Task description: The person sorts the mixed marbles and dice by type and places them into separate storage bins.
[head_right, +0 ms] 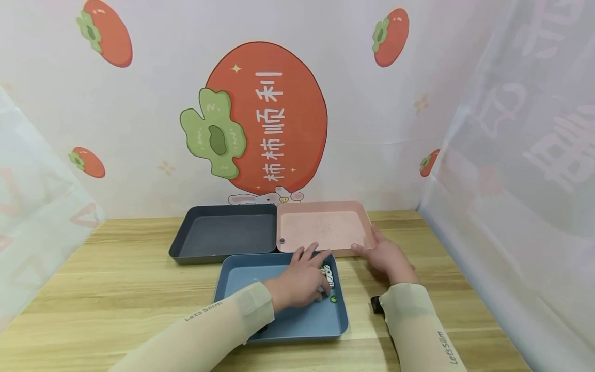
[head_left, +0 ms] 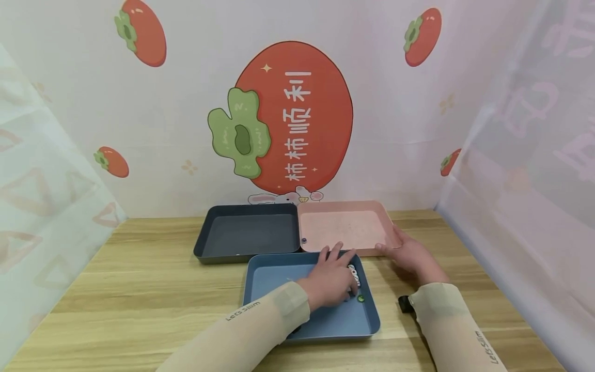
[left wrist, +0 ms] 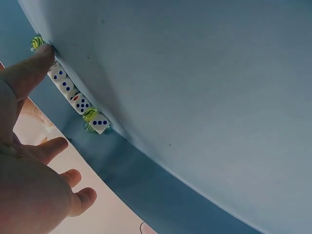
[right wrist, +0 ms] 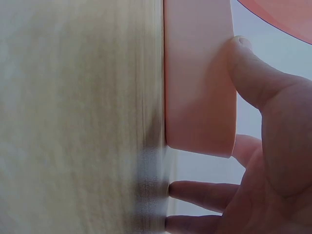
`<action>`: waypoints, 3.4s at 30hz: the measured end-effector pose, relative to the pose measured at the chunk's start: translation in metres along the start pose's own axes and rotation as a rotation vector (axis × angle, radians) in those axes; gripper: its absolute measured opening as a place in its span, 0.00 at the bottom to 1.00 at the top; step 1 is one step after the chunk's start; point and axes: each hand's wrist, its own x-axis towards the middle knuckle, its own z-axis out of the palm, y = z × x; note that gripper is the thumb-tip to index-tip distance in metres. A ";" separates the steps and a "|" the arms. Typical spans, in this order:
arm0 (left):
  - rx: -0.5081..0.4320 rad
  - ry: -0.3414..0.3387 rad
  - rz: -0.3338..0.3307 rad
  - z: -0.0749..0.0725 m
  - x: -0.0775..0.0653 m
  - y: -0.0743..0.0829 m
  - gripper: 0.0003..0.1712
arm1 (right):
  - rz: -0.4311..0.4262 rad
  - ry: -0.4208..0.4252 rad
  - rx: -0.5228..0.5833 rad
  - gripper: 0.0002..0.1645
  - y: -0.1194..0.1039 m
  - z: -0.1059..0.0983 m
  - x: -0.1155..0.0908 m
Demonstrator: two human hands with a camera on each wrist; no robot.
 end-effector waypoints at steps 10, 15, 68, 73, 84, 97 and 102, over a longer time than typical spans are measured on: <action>-0.079 -0.004 -0.015 -0.009 -0.002 0.003 0.07 | -0.001 -0.007 0.004 0.62 0.000 -0.002 0.000; -0.106 -0.004 -0.031 -0.009 -0.002 0.002 0.07 | -0.004 -0.005 0.002 0.62 0.002 -0.001 0.001; -0.194 0.266 -0.491 -0.030 -0.001 -0.097 0.11 | 0.019 0.001 0.017 0.63 0.004 0.003 0.001; -0.175 0.258 -0.493 -0.030 0.001 -0.099 0.11 | 0.023 0.000 0.019 0.63 0.002 0.001 -0.001; -0.108 0.265 -0.496 -0.033 0.001 -0.096 0.20 | 0.020 -0.001 0.031 0.64 -0.001 0.000 -0.004; -0.135 0.255 -0.464 -0.034 0.002 -0.090 0.19 | 0.046 -0.013 0.063 0.63 -0.003 -0.001 -0.006; -0.138 0.245 -0.441 -0.032 0.004 -0.086 0.19 | 0.040 -0.011 0.055 0.63 -0.003 0.000 -0.005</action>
